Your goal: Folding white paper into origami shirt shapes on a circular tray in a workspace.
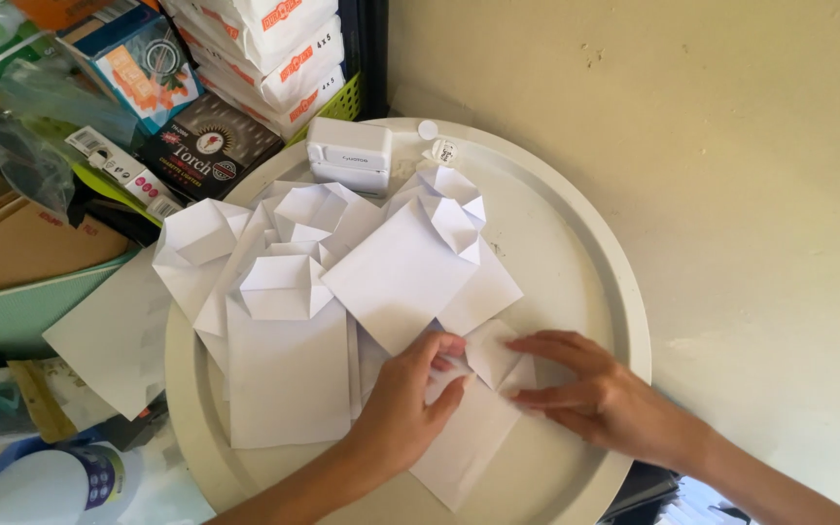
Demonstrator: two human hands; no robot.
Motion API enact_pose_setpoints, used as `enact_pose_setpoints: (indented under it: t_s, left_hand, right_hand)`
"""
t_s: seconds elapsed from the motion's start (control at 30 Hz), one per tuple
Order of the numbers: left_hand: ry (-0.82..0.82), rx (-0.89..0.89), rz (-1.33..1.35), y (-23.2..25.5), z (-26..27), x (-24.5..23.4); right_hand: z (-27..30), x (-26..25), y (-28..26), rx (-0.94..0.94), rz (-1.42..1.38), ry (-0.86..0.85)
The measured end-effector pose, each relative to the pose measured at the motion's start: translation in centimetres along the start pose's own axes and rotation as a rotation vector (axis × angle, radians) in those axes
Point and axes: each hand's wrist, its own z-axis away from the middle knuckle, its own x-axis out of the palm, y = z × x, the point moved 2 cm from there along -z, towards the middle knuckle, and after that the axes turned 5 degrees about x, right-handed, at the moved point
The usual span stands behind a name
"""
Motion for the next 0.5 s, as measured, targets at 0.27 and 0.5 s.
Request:
enact_pose_setpoints:
  t_s: [0.27, 0.5]
  left_hand:
    - [0.060, 0.129, -0.094, 0.3, -2.1, 1.2]
    - [-0.015, 0.210, -0.081, -0.5, -3.0, 1.1]
  right_hand:
    - [3.5, 3.6, -2.5, 0.085, 0.239, -0.280]
    - [3.3, 2.2, -2.6, -0.007, 0.467, -0.137]
